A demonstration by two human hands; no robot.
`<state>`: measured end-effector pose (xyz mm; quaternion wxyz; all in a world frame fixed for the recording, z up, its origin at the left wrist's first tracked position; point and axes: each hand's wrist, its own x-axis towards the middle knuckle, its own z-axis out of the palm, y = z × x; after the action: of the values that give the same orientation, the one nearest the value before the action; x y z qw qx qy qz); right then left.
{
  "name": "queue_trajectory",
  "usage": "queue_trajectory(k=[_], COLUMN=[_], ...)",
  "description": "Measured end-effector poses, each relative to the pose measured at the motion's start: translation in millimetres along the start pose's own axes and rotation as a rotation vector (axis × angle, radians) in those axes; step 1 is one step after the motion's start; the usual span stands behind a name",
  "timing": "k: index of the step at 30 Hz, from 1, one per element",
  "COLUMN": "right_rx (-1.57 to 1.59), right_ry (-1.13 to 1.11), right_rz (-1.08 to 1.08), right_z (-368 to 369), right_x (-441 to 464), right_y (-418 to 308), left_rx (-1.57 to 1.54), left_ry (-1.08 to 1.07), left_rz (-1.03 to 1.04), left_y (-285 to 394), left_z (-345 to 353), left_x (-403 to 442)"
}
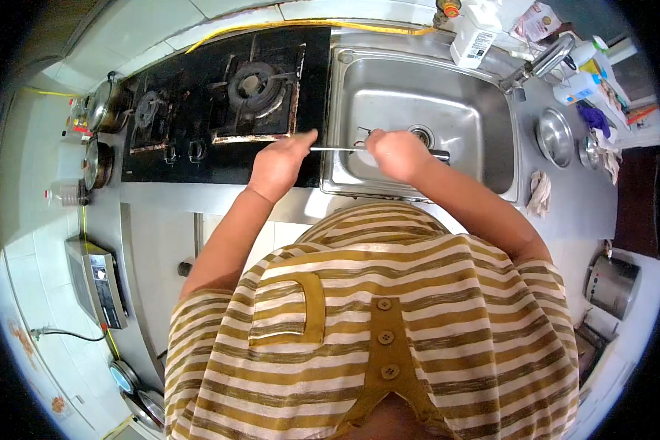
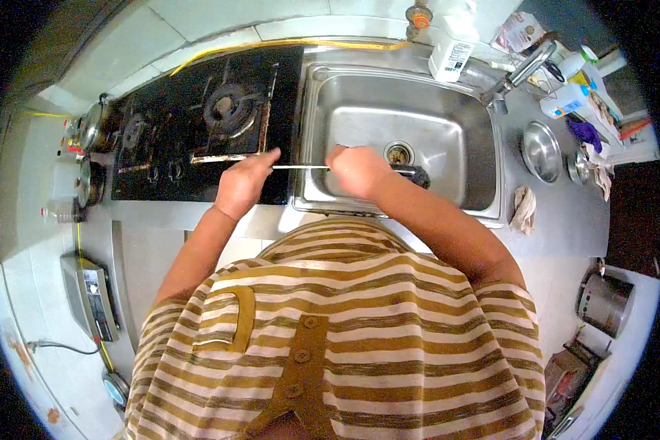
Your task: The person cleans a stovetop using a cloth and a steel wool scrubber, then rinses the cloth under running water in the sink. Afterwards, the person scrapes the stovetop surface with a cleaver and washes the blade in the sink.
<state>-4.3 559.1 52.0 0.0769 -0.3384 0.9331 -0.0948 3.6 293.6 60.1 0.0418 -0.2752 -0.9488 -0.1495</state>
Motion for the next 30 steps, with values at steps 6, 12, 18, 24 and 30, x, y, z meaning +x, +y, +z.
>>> queue_trajectory(k=[6, 12, 18, 24, 30], right_rx=[0.696, 0.899, 0.943, 0.95, 1.059], right_ry=[-0.067, -0.11, -0.033, 0.041, 0.096], right_rz=[0.378, 0.644, 0.708, 0.734, 0.878], right_z=[8, 20, 19, 28, 27], right_x=[-22, -40, -65, -97, -123], right_y=[37, 55, 62, 78, 94], left_rx=[-0.18, 0.23, 0.111, 0.019, -0.275], left_ry=[0.476, 0.088, 0.077, -0.02, -0.341], left_rz=[-0.44, -0.611, -0.491, -0.374, -0.06], left_y=[-37, -34, 12, 50, 80], left_z=[20, 84, 98, 102, 161], left_x=[-49, -69, -36, -6, 45])
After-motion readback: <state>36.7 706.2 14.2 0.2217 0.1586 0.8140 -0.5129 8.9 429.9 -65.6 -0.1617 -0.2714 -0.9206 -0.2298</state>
